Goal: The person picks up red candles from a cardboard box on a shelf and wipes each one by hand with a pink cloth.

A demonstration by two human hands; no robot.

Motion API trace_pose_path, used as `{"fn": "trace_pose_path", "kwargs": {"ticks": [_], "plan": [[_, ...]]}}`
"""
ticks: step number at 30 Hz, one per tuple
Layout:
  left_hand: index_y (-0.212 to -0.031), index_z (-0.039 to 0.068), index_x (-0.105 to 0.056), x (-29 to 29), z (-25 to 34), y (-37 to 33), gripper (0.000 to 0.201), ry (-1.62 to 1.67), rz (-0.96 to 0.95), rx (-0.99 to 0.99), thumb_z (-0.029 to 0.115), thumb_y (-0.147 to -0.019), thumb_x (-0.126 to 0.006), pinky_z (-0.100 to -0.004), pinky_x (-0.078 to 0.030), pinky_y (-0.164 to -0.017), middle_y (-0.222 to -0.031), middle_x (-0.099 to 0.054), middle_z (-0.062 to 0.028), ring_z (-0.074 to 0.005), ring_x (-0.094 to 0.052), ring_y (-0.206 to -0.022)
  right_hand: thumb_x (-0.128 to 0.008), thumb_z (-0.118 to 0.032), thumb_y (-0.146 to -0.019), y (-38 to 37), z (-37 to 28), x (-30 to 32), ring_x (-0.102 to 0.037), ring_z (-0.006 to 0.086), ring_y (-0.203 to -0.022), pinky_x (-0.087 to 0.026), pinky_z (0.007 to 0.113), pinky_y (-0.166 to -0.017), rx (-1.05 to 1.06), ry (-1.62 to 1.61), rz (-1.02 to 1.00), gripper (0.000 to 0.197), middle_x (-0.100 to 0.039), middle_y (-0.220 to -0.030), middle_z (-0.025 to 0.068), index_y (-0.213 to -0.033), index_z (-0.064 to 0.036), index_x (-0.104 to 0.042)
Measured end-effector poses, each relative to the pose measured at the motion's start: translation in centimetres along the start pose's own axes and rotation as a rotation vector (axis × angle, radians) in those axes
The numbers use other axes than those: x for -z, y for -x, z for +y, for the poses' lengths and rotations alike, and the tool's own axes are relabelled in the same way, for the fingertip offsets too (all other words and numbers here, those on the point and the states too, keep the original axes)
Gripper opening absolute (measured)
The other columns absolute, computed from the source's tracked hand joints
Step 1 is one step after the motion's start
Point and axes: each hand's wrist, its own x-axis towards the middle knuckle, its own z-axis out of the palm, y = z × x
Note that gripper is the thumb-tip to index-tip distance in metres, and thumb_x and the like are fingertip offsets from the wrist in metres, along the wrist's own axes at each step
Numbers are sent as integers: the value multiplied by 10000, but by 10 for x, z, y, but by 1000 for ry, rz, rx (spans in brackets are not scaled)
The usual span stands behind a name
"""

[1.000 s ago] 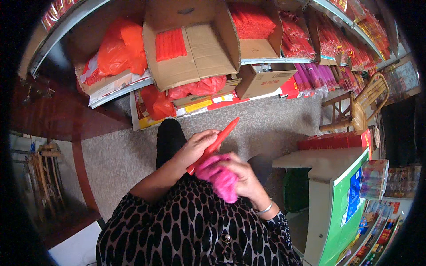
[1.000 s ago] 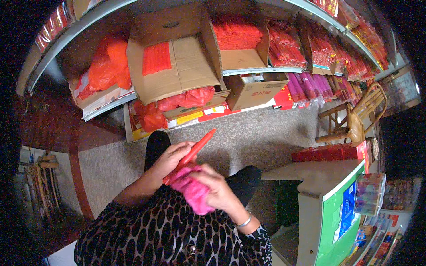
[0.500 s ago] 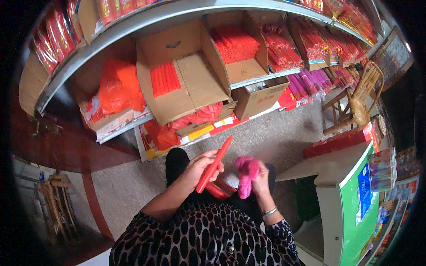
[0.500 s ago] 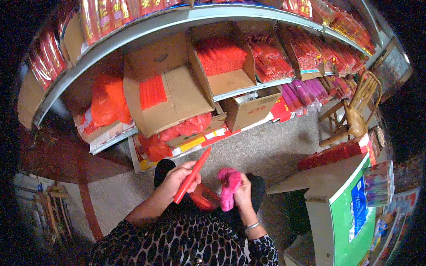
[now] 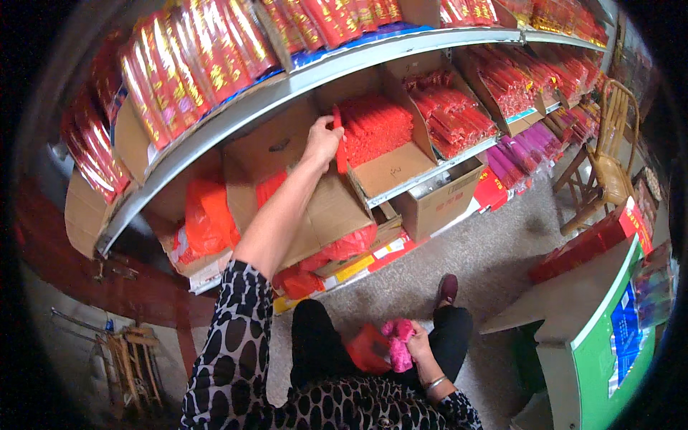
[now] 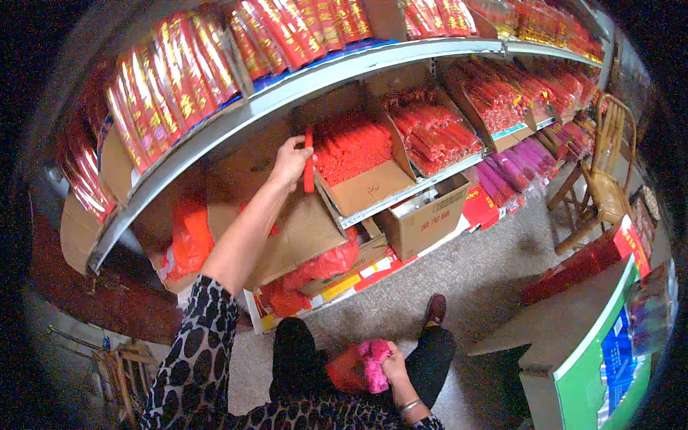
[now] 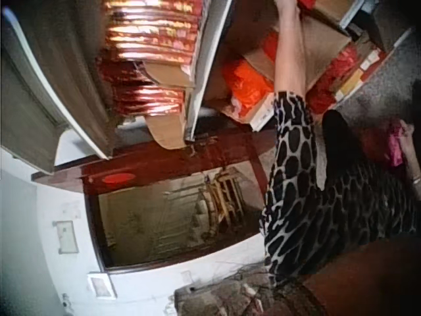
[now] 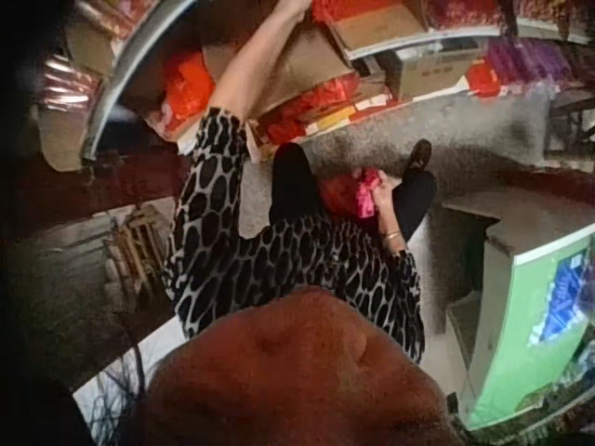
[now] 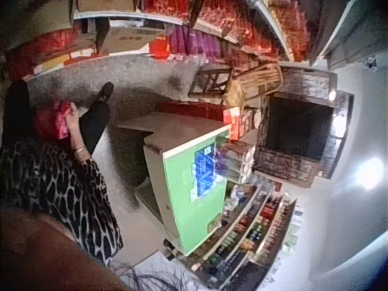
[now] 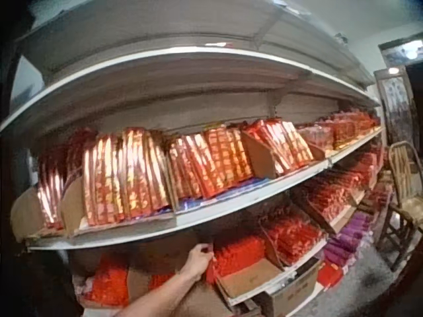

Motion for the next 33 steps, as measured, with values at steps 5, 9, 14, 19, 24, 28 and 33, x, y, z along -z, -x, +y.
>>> {"fn": "trace_pose_path", "kwargs": {"ticks": [5,9,14,19,24,28,33], "plan": [[-1078,29,-550,45,-62,-133,359,-596,165,-6,223,-777,-525,-383,-449,-759,-945,-611,-174,-289,-572,-888,-605,14,-771,-8,4,5,-592,120,-743,-503,270,-658,-65,-203,-23,182,-629,-862,22,-935,-63,-621],[-1083,28,-539,3,-59,-131,373,-875,21,-98,219,-763,-522,-416,-438,-858,-1113,-547,-225,-356,-533,-1029,-601,2,-784,-9,7,18,-595,118,-746,-503,267,-653,-114,-300,60,162,-630,-862,23,-929,-67,-621],[-1096,34,-551,-20,-21,-75,420,-986,-113,-176,329,-798,-528,-436,-404,-911,-1168,-519,-212,-355,-494,-1086,-596,-8,-793,-14,15,19,-596,118,-745,-500,265,-658,-143,-281,38,149,-631,-865,21,-932,-56,-616],[-1176,43,-513,-7,-37,-53,444,-1002,-42,-332,313,-824,-498,-443,-414,-891,-1137,-531,-240,-369,-512,-1053,-598,-15,-794,-16,23,17,-597,121,-749,-500,267,-667,-102,-281,-20,151,-630,-867,17,-939,-54,-615],[-1105,2,-531,21,-36,-39,381,-789,230,-318,251,-831,-444,-479,-435,-830,-942,-595,-267,-420,-568,-892,-595,-3,-790,-14,11,17,-598,127,-747,-502,272,-665,-65,-269,61,152,-628,-849,19,-933,-50,-612],[-1130,-30,-487,114,-97,-21,465,-975,151,-3,317,-822,-455,-459,-410,-883,-1031,-542,-312,-413,-533,-973,-605,-5,-780,-13,9,14,-599,128,-732,-506,276,-647,-148,-258,-2,148,-625,-837,18,-915,-65,-614],[-1329,24,-306,113,-144,60,740,-1008,72,463,546,-820,-431,-482,-230,-1028,-1410,-145,-278,-375,-213,-1294,-621,-5,-761,-14,12,14,-602,128,-714,-510,274,-635,-158,-251,13,152,-626,-827,24,-901,-63,-614]]}}
